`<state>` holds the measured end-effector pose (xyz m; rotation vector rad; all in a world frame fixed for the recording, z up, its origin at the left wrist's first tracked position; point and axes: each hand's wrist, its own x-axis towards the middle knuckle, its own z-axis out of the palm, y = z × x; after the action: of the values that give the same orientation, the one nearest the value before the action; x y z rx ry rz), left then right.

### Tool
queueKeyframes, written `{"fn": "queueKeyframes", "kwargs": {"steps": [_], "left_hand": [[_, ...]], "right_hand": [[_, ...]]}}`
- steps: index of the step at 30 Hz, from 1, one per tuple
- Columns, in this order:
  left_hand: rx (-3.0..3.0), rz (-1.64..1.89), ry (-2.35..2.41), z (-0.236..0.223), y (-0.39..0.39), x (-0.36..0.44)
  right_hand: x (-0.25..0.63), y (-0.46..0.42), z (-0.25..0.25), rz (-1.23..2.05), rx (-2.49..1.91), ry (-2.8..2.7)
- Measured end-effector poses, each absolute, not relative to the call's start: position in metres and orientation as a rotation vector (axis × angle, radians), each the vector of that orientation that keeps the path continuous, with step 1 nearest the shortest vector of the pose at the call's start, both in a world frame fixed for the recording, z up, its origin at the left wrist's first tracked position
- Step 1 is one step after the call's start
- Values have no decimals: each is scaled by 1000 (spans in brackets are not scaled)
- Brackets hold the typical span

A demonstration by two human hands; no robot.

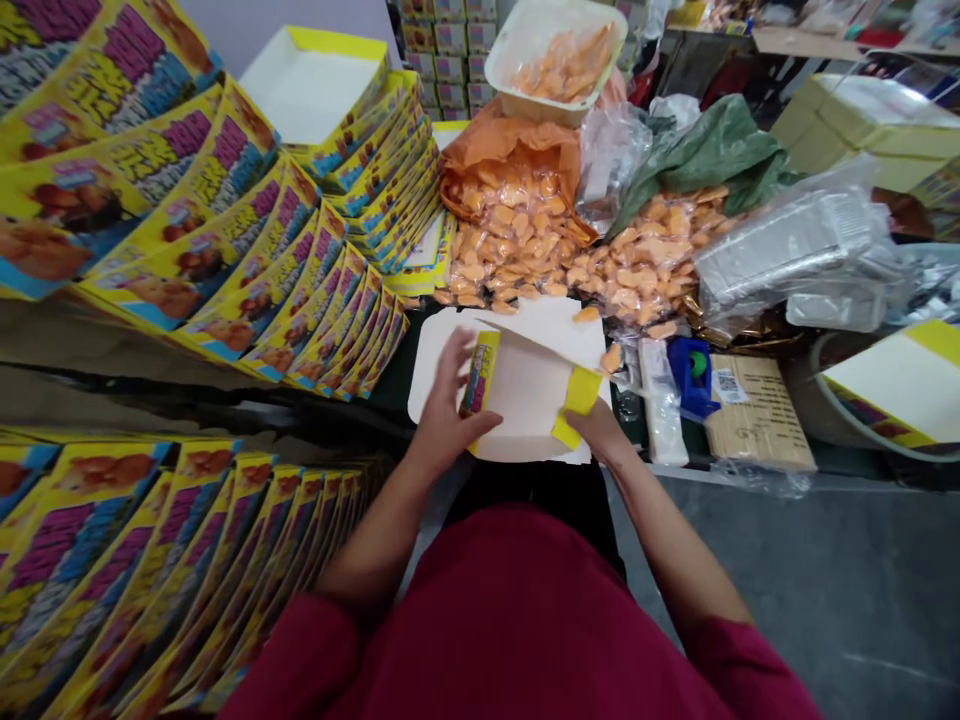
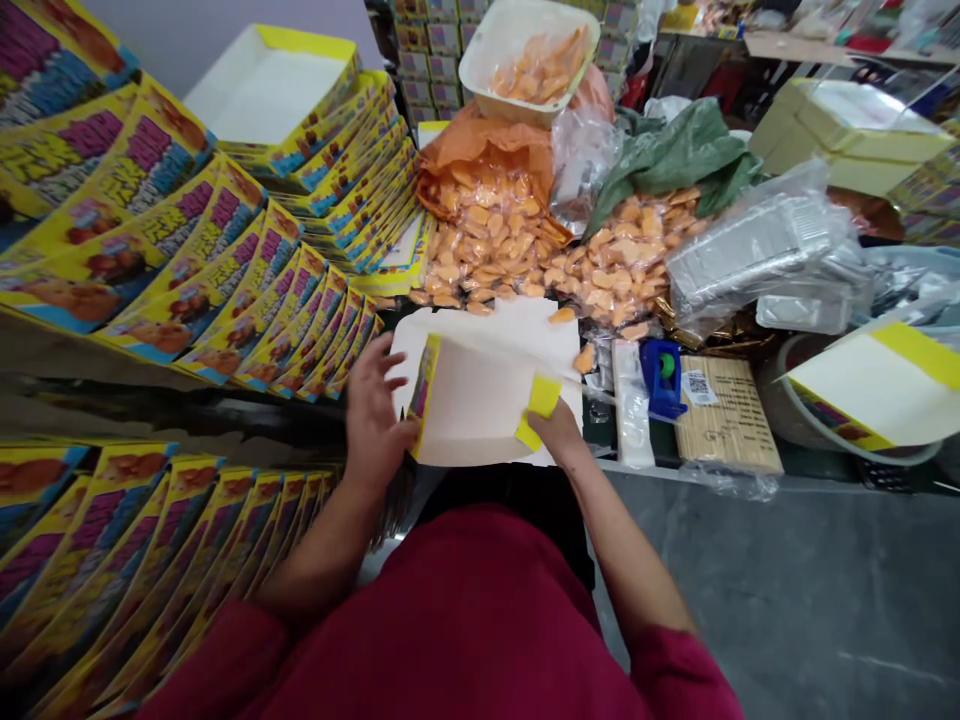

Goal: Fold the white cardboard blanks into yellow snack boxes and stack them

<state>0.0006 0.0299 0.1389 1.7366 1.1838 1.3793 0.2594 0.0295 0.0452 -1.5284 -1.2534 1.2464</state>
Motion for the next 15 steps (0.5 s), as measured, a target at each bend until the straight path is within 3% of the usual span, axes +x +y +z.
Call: {"fn": "queueKeyframes", "kwargs": {"steps": [5,15], "left_hand": [[1411,1043,920,163,64,14],[1136,1333,1069,144,43,63]], "right_hand": [[269,47,41,1246,-1566,-1312],[271,50,36,1042,-1708,-1285]]}}
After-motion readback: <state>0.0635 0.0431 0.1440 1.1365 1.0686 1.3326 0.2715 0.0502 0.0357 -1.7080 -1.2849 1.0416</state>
